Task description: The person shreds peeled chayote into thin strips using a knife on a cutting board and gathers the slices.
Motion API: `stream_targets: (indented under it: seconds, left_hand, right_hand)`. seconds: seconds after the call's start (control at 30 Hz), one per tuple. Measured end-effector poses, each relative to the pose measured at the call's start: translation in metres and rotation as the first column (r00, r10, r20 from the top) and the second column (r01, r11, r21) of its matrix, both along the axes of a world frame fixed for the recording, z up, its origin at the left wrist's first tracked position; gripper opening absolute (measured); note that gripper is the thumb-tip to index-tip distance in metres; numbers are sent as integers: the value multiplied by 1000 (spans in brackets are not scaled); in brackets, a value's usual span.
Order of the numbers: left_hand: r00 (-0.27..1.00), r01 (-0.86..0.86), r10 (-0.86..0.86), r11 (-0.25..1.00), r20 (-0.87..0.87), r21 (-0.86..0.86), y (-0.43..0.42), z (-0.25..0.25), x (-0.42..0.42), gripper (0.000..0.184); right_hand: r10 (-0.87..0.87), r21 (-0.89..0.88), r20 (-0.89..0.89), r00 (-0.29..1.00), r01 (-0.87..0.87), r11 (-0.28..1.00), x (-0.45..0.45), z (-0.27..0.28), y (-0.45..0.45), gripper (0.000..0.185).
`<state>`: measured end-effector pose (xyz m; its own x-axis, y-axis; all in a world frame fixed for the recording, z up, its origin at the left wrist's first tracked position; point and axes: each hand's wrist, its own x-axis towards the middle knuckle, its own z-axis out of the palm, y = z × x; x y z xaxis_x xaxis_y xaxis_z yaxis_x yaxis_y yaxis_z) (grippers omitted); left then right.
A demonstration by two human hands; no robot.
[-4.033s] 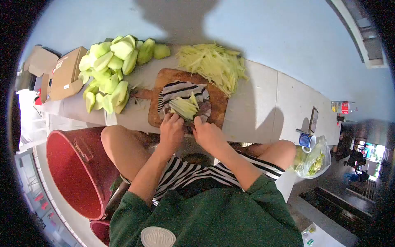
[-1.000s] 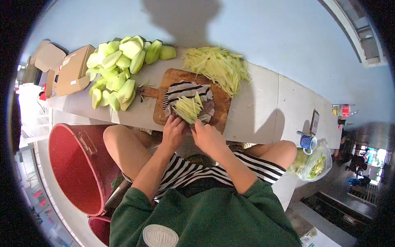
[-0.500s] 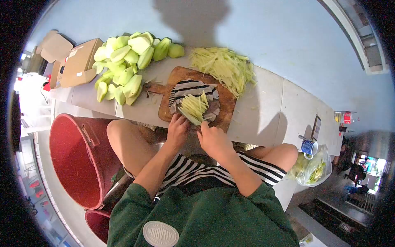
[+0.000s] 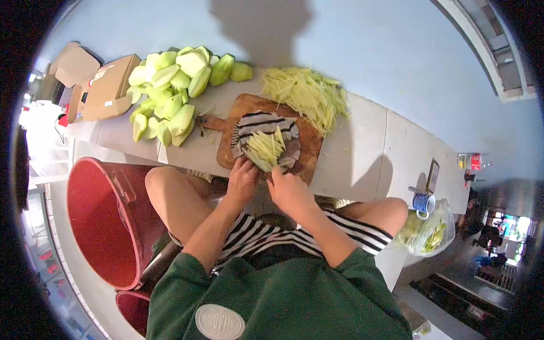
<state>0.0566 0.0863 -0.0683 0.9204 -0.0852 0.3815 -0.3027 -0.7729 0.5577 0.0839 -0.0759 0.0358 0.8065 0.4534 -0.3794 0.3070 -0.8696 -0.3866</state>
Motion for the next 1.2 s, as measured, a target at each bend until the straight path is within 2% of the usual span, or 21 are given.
stream_targets:
  seconds: [0.1,0.17,0.23,0.3,0.33,0.5,0.57,0.63,0.7,0.8,0.93,1.0,1.13,1.2]
  left_hand:
    - [1000,-17,17,1000,18,-5,0,-2,-8,26]
    - [999,-6,5,1000,-39,-26,2,-4,-3,30]
    - [1000,1,-1,999,8,-35,7,1,8,31]
    - [998,13,-10,999,68,-47,4,0,1,29]
    - [997,12,-8,999,81,-45,4,-5,5,29]
    - [1000,-1,2,998,12,-69,4,-11,-4,29]
    - [1000,-16,16,997,-6,-76,4,-13,-6,29]
    - [1000,-27,27,996,-5,-80,5,-11,2,29]
    - [1000,14,-14,998,5,-54,7,-9,-4,28]
    - [1000,-19,20,997,5,-78,4,-7,-5,26]
    - [1000,-1,3,996,26,-93,8,-17,0,24]
    - [999,-20,17,998,-51,-63,9,-18,-7,27]
    - [1000,-10,9,997,-16,-79,7,-18,-5,27]
    - [998,6,0,995,60,-103,8,-21,-3,21]
  right_hand:
    - [-11,25,-44,999,12,1000,1,4,0,27]
    - [-36,10,-24,999,36,999,-5,-19,-2,28]
    - [-41,0,11,999,41,999,5,-28,-1,28]
    - [-74,132,7,997,73,989,0,-30,-4,28]
    - [-73,135,20,997,69,988,5,-27,-3,28]
    - [-66,75,9,998,65,995,-7,10,0,27]
    - [-72,113,11,997,71,991,-7,-26,-2,27]
    - [-81,156,30,996,75,985,2,-25,0,27]
    - [-55,130,25,998,52,990,-7,-15,0,27]
    - [-75,104,-3,997,75,992,-8,2,4,29]
    - [-86,43,-1,996,86,995,0,-11,9,29]
    - [-105,104,-47,993,110,989,-6,-5,7,31]
    - [-131,124,-72,989,139,983,-7,-17,7,32]
    - [-144,91,-70,987,150,985,-5,-18,10,32]
